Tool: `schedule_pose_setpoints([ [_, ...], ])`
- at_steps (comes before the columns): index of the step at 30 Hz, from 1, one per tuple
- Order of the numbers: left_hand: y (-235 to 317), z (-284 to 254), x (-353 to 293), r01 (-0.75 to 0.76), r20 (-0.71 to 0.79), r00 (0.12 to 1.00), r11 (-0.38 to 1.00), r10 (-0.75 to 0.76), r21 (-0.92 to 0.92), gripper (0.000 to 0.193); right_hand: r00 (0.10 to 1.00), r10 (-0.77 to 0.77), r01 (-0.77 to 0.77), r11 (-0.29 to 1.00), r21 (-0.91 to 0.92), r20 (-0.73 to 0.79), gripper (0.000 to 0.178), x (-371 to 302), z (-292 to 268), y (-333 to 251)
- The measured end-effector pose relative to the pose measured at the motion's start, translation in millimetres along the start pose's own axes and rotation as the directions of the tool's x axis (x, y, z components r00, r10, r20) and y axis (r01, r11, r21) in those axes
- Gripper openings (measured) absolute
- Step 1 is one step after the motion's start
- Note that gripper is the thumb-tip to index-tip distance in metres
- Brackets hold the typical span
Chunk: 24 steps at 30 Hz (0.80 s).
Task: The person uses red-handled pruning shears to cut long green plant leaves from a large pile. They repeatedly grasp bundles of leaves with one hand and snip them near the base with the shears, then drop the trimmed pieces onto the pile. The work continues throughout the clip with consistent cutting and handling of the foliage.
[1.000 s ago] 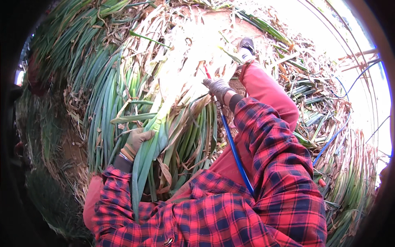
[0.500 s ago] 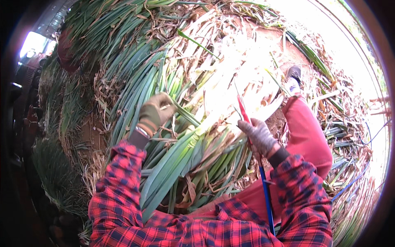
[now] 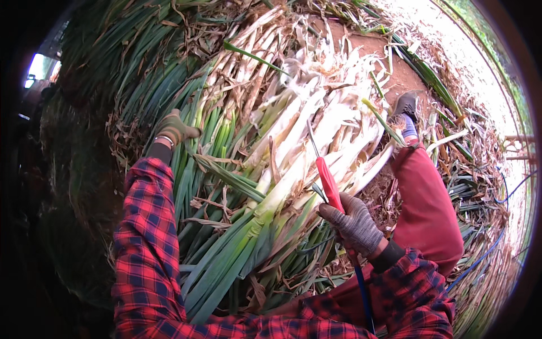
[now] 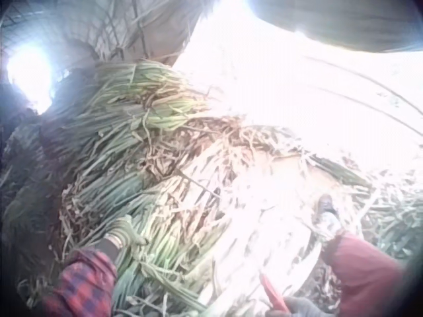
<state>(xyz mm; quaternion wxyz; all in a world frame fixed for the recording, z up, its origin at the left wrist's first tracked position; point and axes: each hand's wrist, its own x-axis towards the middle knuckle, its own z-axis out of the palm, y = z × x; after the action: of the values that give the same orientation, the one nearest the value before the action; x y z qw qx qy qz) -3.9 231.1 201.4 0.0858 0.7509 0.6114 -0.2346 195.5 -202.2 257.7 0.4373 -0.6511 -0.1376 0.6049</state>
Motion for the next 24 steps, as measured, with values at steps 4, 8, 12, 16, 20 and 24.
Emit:
schedule_pose_setpoints([
  [4,-18,0,-1,-0.007,-0.004,1.000,0.990,0.008,0.141,0.078,0.999,-0.031,0.032,0.999,-0.032,0.031,0.037,2,1,-1],
  [8,-32,11,-46,-0.041,-0.067,0.997,0.999,0.039,-0.030,0.059,0.996,-0.052,0.058,0.996,-0.074,0.076,0.036,0,2,2],
  [12,-62,41,-128,-0.295,-0.160,0.944,0.955,0.288,-0.018,0.028,0.992,-0.054,0.065,0.994,-0.088,0.116,0.039,-7,7,0],
  [16,-72,49,-214,-0.291,0.082,0.957,0.908,0.279,0.301,0.047,0.993,-0.070,0.079,0.993,-0.088,0.099,0.041,-17,6,-5],
  [20,-64,6,-180,-0.346,-0.030,0.938,0.931,0.345,-0.113,0.061,0.993,-0.087,0.094,0.991,-0.095,0.076,0.042,-11,7,4],
  [24,-39,-20,-78,-0.528,-0.672,0.564,0.835,0.480,0.153,0.097,0.992,-0.072,0.081,0.993,-0.088,0.107,0.039,-7,20,-1],
])
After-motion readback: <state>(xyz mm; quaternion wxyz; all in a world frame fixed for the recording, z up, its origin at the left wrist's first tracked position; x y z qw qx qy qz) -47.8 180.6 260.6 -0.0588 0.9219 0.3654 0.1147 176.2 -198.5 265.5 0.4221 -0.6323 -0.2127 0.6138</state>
